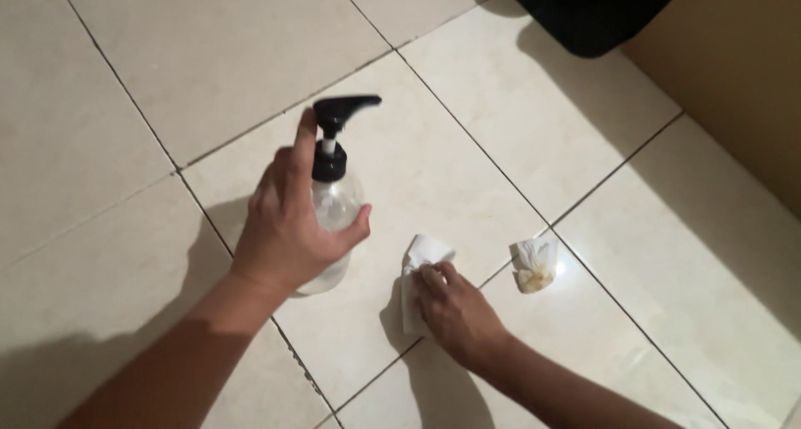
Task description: Cleaning a stain on the floor using liquid cleaner and tissues, followed by sifting a cat litter box with a scoop.
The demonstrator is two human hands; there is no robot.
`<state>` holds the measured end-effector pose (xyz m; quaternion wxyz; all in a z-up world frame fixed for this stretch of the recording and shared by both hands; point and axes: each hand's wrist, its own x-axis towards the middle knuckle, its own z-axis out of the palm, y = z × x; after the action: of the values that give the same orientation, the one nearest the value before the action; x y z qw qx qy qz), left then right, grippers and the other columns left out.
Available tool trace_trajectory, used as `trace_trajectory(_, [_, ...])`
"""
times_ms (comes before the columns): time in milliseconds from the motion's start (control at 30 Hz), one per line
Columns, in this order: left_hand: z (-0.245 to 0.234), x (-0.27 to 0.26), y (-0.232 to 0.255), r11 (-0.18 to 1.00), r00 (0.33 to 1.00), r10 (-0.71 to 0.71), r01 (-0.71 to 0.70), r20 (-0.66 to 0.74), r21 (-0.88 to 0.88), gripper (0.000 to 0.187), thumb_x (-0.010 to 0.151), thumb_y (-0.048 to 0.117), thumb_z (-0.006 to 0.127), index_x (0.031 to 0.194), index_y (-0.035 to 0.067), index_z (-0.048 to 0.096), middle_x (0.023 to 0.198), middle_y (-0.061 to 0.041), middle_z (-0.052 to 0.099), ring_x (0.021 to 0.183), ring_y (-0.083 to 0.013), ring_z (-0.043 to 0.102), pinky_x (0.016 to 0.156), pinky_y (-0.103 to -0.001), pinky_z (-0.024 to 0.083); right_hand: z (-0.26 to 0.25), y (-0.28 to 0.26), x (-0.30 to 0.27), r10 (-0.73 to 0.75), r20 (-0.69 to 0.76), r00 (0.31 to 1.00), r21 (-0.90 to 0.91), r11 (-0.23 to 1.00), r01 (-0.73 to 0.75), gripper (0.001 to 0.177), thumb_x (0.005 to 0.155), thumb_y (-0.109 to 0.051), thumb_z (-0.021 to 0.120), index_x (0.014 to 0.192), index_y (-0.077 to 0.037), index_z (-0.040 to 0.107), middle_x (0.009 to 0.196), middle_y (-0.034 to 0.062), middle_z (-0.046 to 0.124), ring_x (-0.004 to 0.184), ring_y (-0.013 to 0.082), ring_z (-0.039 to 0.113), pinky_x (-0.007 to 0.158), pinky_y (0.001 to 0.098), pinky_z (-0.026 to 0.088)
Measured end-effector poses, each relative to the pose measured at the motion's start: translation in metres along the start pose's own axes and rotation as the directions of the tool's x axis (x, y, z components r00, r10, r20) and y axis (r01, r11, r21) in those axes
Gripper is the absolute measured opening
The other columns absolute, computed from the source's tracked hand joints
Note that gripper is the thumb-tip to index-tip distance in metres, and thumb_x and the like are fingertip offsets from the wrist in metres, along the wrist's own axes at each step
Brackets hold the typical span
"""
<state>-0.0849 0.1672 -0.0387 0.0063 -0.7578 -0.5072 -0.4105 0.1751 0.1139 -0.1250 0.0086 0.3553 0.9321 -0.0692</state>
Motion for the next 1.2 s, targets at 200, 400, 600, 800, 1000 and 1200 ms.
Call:
trace_trajectory(200, [-0.001, -0.001, -0.003, 0.996, 0.996, 0.086, -0.086, -0.014, -0.002, 0.110, 0.081, 0.029, 0.086, 0.163, 0.005, 0.016, 0.118, -0.019, 0.059, 0.107, -0.0369, 0.064, 0.096, -0.047, 0.056, 0.010, -0.015, -0.077, -0.010, -0.143, 0.990, 0.180, 0.983, 0.036, 0.040, 0.082, -0.009, 0.066, 0.118, 0.008, 0.068, 0.128, 0.0258, 0.062, 0.111, 0.0387, 0.057, 0.085, 0.0432, 0.058])
trace_trajectory(400, [0.005, -0.002, -0.006, 0.994, 0.996, 0.074, -0.077, 0.047, 0.072, 0.111, 0.083, 0.033, 0.088, 0.163, 0.004, 0.016, 0.116, -0.021, 0.056, 0.105, -0.0366, 0.064, 0.099, -0.048, 0.056, 0.001, 0.013, -0.020, 0.210, -0.121, 0.970, 0.222, 0.958, -0.180, 0.035, 0.087, -0.006, 0.064, 0.120, 0.002, 0.070, 0.121, 0.0170, 0.070, 0.105, 0.0327, 0.063, 0.085, 0.0406, 0.059])
trace_trajectory(600, [0.008, 0.008, -0.001, 0.996, 0.996, 0.075, -0.077, 0.053, 0.044, 0.112, 0.083, 0.031, 0.087, 0.164, 0.006, 0.014, 0.125, -0.021, 0.059, 0.109, -0.0368, 0.063, 0.101, -0.047, 0.055, 0.002, -0.011, -0.055, 0.240, -0.154, 0.958, 0.203, 0.957, -0.207, 0.027, 0.089, -0.009, 0.064, 0.112, -0.002, 0.074, 0.118, 0.0125, 0.071, 0.103, 0.0315, 0.063, 0.087, 0.0457, 0.057])
trace_trajectory(800, [0.011, 0.012, 0.000, 0.996, 0.994, 0.086, -0.088, 0.073, 0.021, 0.113, 0.085, 0.031, 0.087, 0.165, 0.006, 0.012, 0.127, -0.020, 0.059, 0.111, -0.0363, 0.064, 0.101, -0.046, 0.055, 0.001, -0.009, -0.054, 0.248, -0.063, 0.967, 0.284, 0.933, -0.221, 0.033, 0.084, -0.004, 0.064, 0.116, 0.000, 0.072, 0.120, 0.0145, 0.071, 0.106, 0.0327, 0.063, 0.092, 0.0416, 0.055])
trace_trajectory(1000, [0.011, 0.008, 0.000, 0.990, 0.988, 0.138, -0.140, 0.076, 0.019, 0.114, 0.084, 0.029, 0.088, 0.164, 0.004, 0.012, 0.129, -0.020, 0.058, 0.108, -0.0363, 0.062, 0.104, -0.045, 0.054, 0.004, -0.049, -0.091, 0.229, -0.204, 0.952, 0.398, 0.908, -0.134, 0.037, 0.084, 0.002, 0.058, 0.119, 0.005, 0.069, 0.121, 0.0207, 0.070, 0.110, 0.0358, 0.063, 0.088, 0.0419, 0.057])
trace_trajectory(1200, [0.005, 0.012, 0.008, 0.970, 0.970, 0.242, -0.243, 0.027, 0.030, 0.113, 0.079, 0.025, 0.088, 0.158, 0.002, 0.012, 0.141, -0.028, 0.054, 0.111, -0.0391, 0.062, 0.101, -0.046, 0.054, -0.001, -0.048, -0.061, 0.295, -0.088, 0.951, 0.309, 0.916, -0.256, 0.041, 0.081, 0.002, 0.064, 0.122, 0.001, 0.070, 0.124, 0.0158, 0.070, 0.112, 0.0346, 0.064, 0.088, 0.0408, 0.059])
